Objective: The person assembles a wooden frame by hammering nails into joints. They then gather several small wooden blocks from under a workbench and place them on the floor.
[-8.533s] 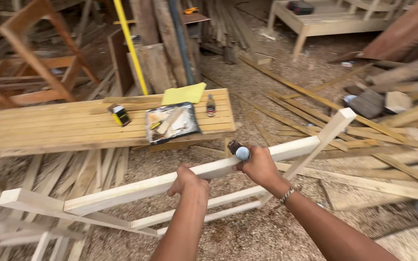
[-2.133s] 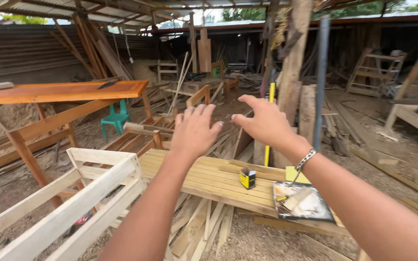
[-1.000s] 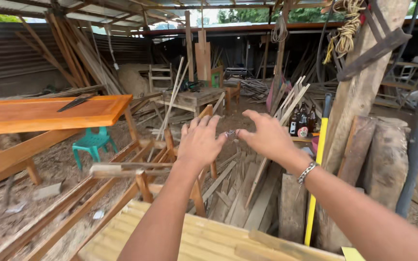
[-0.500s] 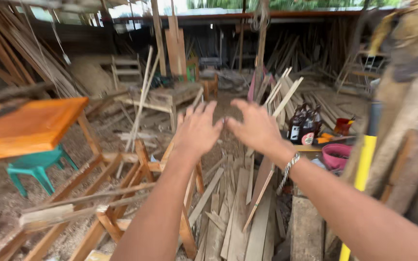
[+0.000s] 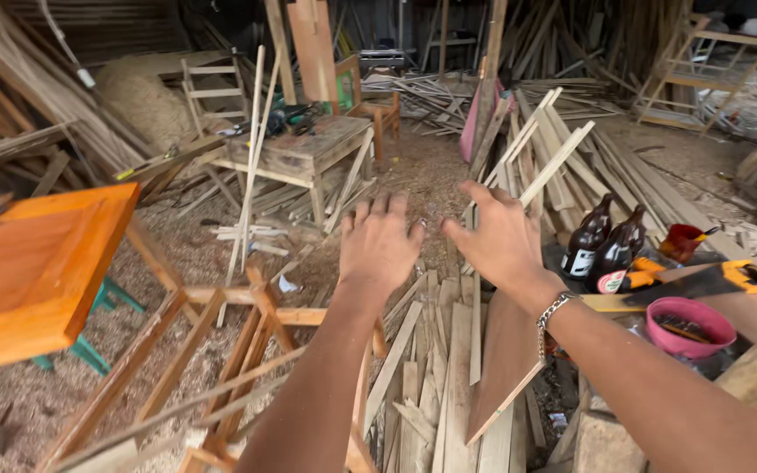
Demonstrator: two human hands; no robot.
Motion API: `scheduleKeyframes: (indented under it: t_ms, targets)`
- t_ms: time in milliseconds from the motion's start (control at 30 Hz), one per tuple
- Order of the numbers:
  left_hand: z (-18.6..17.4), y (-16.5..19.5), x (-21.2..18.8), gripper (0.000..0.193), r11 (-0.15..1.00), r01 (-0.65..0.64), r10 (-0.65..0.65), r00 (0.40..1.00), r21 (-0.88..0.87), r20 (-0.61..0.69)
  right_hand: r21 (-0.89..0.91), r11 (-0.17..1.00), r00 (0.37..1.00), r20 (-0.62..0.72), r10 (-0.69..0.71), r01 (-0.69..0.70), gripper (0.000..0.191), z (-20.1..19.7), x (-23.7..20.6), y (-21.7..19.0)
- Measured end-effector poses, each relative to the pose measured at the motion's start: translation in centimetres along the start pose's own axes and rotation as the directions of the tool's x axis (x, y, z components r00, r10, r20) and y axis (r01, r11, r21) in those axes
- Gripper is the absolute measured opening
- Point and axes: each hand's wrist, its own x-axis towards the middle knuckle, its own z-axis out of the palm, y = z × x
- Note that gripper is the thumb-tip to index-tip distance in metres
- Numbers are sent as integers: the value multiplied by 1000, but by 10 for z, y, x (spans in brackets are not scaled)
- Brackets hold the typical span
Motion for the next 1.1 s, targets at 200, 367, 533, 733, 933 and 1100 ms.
scheduleKeyframes:
  t_ms: [200,367,533,733,933,1100]
  targets:
    - [-2,23,96,61,998,-53,52,998,41,24,-20,995,992,72,100,-99,63,-4,91,38]
    - [13,47,181,62,998,-45,41,994,37,97,-32,990,984,107,142,-140,68,-10,166,61]
    - [39,55,235,62,998,-55,55,998,5,45,-77,991,983,143,119,-109,67,-9,228,91]
    - [71,46,274,59,1000,21,-22,986,8,166,-29,992,980,157,123,-120,72,15,261,110]
    - [99,31,292,60,998,45,-52,980,43,193,-18,981,953,234,192,-194,79,32,273,109]
    - [144,7,305,66,999,38,-39,985,8,170,7,996,984,153,90,-93,81,64,270,117]
